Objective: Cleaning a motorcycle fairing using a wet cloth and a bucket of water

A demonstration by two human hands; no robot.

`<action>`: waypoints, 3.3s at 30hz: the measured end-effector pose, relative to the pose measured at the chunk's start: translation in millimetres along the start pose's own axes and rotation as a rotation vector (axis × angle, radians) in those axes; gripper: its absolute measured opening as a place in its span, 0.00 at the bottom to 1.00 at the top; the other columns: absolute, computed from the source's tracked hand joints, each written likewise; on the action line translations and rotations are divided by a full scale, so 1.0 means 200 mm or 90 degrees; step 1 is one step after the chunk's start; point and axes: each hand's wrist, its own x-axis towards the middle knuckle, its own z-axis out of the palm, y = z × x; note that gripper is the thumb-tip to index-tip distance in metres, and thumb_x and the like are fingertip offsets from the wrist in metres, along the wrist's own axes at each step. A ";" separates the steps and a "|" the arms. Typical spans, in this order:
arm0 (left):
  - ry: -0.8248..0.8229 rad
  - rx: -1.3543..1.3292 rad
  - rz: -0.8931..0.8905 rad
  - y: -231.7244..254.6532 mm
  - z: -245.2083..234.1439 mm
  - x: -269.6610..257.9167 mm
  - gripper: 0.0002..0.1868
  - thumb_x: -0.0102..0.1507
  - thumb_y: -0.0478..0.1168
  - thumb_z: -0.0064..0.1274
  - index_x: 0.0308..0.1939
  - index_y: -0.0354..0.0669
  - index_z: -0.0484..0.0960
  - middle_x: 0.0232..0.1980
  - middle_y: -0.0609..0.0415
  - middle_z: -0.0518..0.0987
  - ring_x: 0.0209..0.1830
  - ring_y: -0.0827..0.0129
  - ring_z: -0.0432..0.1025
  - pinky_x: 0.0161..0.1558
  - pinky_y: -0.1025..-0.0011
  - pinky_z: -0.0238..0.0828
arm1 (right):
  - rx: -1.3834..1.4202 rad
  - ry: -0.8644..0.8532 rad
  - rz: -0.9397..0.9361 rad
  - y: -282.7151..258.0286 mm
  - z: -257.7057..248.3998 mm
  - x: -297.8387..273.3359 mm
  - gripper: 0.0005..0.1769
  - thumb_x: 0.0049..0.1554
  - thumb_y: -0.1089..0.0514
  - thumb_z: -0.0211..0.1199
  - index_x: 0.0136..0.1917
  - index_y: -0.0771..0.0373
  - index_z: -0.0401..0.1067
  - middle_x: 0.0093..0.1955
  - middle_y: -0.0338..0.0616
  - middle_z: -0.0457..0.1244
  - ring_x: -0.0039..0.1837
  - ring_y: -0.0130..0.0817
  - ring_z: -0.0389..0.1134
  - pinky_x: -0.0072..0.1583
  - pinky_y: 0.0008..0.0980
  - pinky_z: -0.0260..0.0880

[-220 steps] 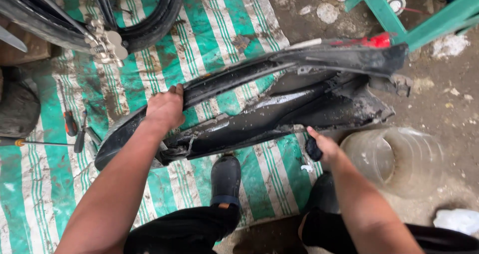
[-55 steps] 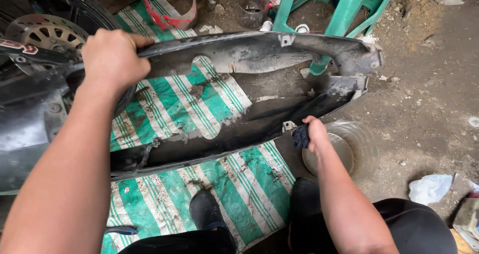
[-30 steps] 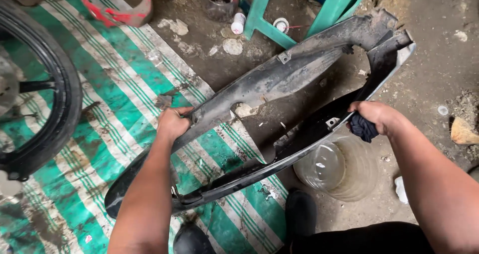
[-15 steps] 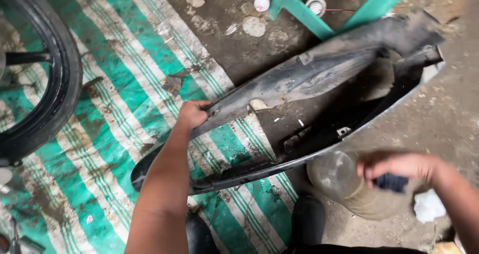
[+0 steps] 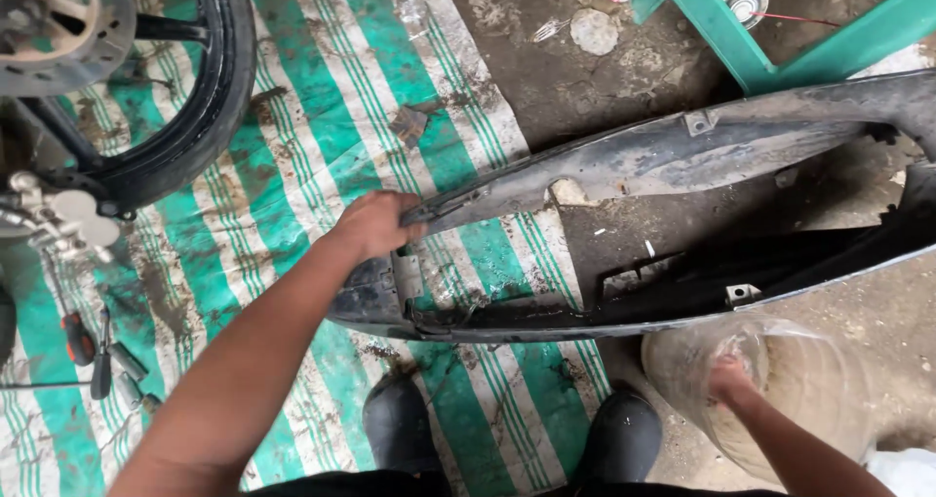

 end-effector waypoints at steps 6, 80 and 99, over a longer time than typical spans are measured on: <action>-0.187 0.122 0.053 -0.04 0.23 -0.29 0.32 0.73 0.57 0.57 0.81 0.59 0.72 0.80 0.51 0.75 0.78 0.51 0.71 0.81 0.50 0.62 | 0.575 -0.318 -0.194 0.21 -0.20 -0.33 0.13 0.65 0.49 0.69 0.53 0.60 0.78 0.38 0.45 0.63 0.39 0.35 0.59 0.45 0.31 0.59; -0.090 -0.131 0.346 0.51 0.31 -0.53 0.14 0.69 0.43 0.59 0.57 0.49 0.92 0.52 0.46 0.93 0.55 0.50 0.86 0.56 0.53 0.84 | 1.008 0.063 -0.086 0.40 -0.37 -0.54 0.40 0.64 0.34 0.74 0.70 0.70 0.72 0.57 0.64 0.68 0.53 0.55 0.73 0.40 0.55 0.80; -0.136 -0.212 0.192 0.35 0.40 -0.45 0.15 0.69 0.42 0.60 0.58 0.54 0.93 0.54 0.47 0.93 0.57 0.49 0.87 0.57 0.53 0.84 | 0.139 0.025 -0.068 0.08 -0.34 -0.43 0.51 0.58 0.23 0.50 0.79 0.59 0.74 0.76 0.47 0.72 0.78 0.48 0.72 0.77 0.49 0.73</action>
